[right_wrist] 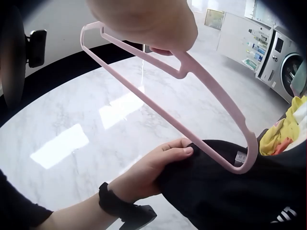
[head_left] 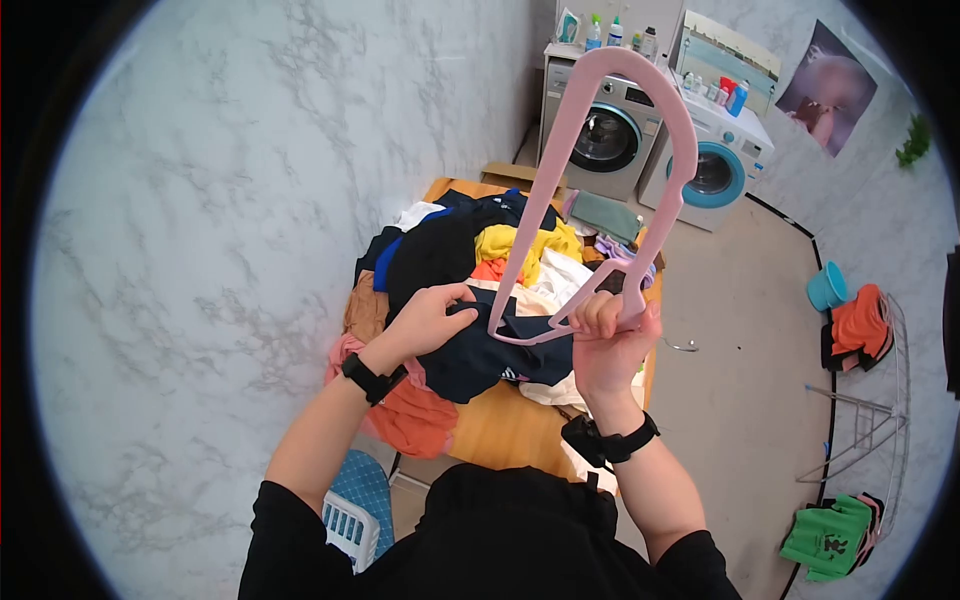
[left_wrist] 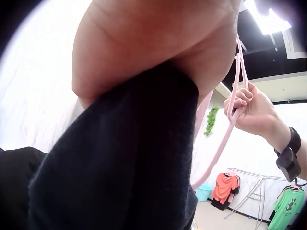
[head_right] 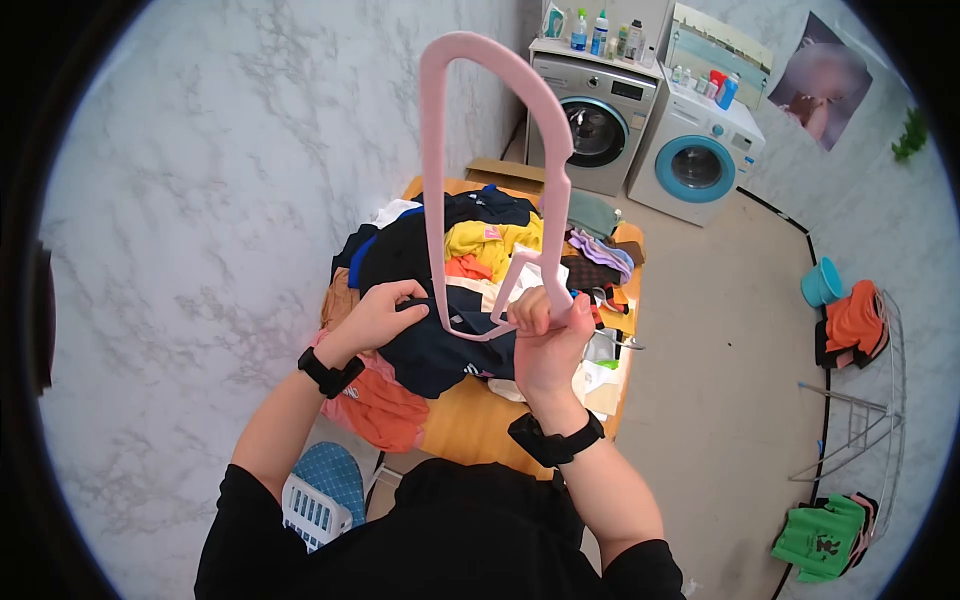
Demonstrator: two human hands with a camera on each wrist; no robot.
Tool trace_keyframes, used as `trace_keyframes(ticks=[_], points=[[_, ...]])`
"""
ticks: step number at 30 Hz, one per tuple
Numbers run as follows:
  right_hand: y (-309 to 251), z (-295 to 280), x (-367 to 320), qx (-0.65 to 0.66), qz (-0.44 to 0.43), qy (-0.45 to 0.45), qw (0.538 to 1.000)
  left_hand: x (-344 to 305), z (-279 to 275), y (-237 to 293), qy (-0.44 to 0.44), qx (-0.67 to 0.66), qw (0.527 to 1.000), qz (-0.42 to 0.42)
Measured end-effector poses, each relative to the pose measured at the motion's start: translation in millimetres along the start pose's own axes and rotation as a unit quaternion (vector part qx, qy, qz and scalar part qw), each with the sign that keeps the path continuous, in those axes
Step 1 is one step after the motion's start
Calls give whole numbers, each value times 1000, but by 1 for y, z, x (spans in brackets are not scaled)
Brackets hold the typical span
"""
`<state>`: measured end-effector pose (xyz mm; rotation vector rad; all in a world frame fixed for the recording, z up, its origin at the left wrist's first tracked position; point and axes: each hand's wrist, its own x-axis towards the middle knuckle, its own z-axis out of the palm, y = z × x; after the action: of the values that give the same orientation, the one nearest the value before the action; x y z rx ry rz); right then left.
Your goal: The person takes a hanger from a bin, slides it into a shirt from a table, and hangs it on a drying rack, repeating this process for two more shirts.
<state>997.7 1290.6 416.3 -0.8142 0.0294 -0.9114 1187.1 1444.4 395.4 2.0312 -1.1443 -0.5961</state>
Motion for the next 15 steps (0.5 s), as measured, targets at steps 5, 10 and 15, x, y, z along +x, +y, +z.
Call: trace_keyframes(ticks=[5,10,15], points=[[19,4,-1,-22,7,-7,1000,-4,1,-6,18,-32,996,82],[11,9,4,5,-10,7,1000,-17,-13,7,32,-9,999,26],[14,10,4,-18,-42,-16,999,-19,-6,6,19,-40,999,10]])
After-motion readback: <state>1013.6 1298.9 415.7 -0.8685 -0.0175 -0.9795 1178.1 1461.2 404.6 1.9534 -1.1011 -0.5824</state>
